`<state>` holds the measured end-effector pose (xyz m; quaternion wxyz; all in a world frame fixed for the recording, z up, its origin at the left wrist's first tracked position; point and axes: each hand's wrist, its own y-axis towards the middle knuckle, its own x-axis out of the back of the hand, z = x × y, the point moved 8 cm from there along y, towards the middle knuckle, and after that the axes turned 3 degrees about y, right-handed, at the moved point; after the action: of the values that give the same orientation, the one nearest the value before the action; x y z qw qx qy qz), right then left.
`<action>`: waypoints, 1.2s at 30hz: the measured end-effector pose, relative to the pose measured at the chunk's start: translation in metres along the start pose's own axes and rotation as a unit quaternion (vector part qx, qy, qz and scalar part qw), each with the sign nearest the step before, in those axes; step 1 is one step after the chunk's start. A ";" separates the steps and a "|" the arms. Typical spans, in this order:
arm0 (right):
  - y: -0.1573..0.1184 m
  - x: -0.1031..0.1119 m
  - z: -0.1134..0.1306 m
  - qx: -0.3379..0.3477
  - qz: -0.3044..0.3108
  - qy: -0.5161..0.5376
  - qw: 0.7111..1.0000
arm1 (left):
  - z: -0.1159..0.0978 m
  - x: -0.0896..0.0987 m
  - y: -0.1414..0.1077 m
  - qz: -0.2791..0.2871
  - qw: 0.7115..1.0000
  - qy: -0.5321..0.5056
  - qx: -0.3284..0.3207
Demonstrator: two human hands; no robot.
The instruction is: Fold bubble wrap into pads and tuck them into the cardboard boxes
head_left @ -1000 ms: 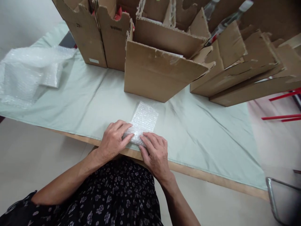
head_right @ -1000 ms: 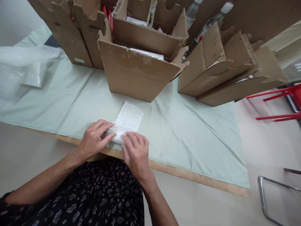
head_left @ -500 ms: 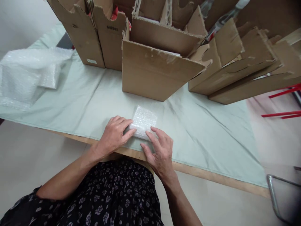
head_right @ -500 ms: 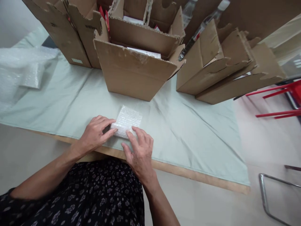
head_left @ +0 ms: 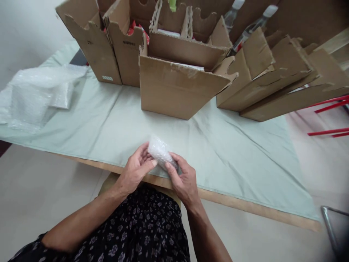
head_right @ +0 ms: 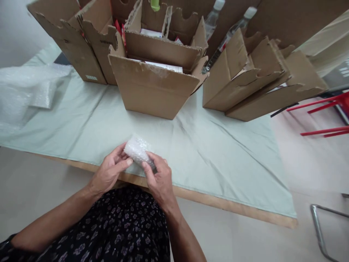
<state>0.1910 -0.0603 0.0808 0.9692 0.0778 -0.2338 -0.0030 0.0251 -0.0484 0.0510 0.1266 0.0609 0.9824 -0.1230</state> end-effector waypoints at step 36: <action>0.050 0.108 0.022 0.013 0.109 0.041 0.993 | -0.178 -0.041 0.047 -0.009 0.681 0.545 -0.489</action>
<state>0.2754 -0.0184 0.1563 0.9713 0.0642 -0.2013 0.1092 0.0295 0.0391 0.2185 -0.4208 0.0380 0.7986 0.4287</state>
